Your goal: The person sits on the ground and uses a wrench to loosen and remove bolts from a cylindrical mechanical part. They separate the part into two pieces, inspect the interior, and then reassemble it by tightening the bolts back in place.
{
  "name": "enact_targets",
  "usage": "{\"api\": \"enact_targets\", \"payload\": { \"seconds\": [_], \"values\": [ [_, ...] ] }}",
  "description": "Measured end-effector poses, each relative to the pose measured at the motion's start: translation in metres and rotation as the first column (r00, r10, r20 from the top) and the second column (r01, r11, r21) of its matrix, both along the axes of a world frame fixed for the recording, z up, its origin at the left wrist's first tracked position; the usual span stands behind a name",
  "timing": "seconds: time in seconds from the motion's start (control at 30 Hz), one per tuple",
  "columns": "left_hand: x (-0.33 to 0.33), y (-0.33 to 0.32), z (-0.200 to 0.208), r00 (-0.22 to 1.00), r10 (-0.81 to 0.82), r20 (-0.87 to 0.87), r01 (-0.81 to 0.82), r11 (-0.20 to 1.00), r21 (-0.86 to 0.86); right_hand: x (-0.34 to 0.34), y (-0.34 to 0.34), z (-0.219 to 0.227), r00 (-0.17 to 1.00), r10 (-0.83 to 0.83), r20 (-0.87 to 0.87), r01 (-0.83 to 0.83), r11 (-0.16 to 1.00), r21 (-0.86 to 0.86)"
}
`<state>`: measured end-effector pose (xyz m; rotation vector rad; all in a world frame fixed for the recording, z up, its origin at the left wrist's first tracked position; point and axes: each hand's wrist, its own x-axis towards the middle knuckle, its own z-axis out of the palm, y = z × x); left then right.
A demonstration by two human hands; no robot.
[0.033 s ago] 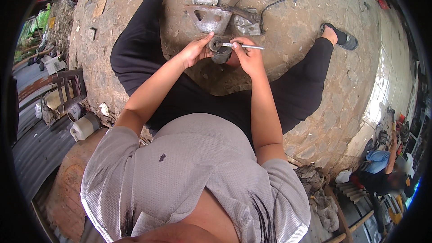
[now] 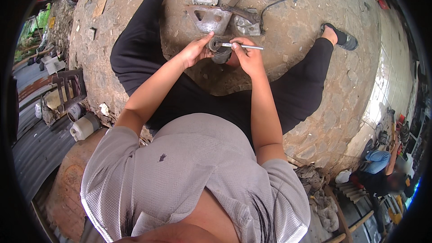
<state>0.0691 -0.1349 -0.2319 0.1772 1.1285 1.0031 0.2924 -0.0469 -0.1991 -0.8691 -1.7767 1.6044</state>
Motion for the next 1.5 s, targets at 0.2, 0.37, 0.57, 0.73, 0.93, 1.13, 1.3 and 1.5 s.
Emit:
{"api": "enact_targets", "payload": {
  "seconds": [0.2, 0.37, 0.57, 0.73, 0.93, 1.13, 1.3, 1.5],
  "values": [
    [0.002, 0.001, -0.004, 0.999, 0.003, -0.046, -0.005, 0.999, -0.035, -0.002, 0.001, 0.003, 0.998, 0.068, 0.0, -0.068, 0.997, 0.039],
    [0.001, 0.002, -0.002, 0.999, 0.007, -0.05, -0.01, 0.999, -0.047, -0.002, 0.002, 0.001, 0.997, 0.076, 0.008, -0.076, 0.996, 0.049],
    [-0.002, 0.001, -0.006, 0.997, 0.014, -0.079, -0.017, 0.999, -0.039, -0.002, 0.002, -0.003, 0.999, 0.043, 0.017, -0.043, 0.999, 0.001],
    [-0.003, 0.002, -0.008, 0.997, 0.006, -0.077, -0.008, 0.999, -0.034, -0.003, 0.001, -0.005, 1.0, 0.009, -0.024, -0.011, 0.998, -0.061],
    [-0.003, 0.001, -0.006, 0.997, 0.006, -0.076, -0.009, 0.999, -0.039, -0.003, 0.001, -0.006, 0.999, 0.001, -0.041, -0.004, 0.996, -0.089],
    [-0.002, 0.001, -0.002, 0.997, 0.011, -0.075, -0.014, 0.999, -0.043, -0.003, 0.0, -0.007, 0.998, -0.015, -0.058, 0.008, 0.992, -0.129],
    [-0.002, 0.002, -0.004, 0.998, 0.021, -0.055, -0.024, 0.999, -0.047, -0.002, 0.001, -0.008, 0.999, -0.009, -0.053, 0.002, 0.992, -0.123],
    [-0.002, 0.003, -0.002, 0.997, 0.066, -0.046, -0.068, 0.996, -0.049, -0.004, -0.001, -0.008, 0.996, -0.024, -0.08, 0.012, 0.988, -0.153]
  ]
}}
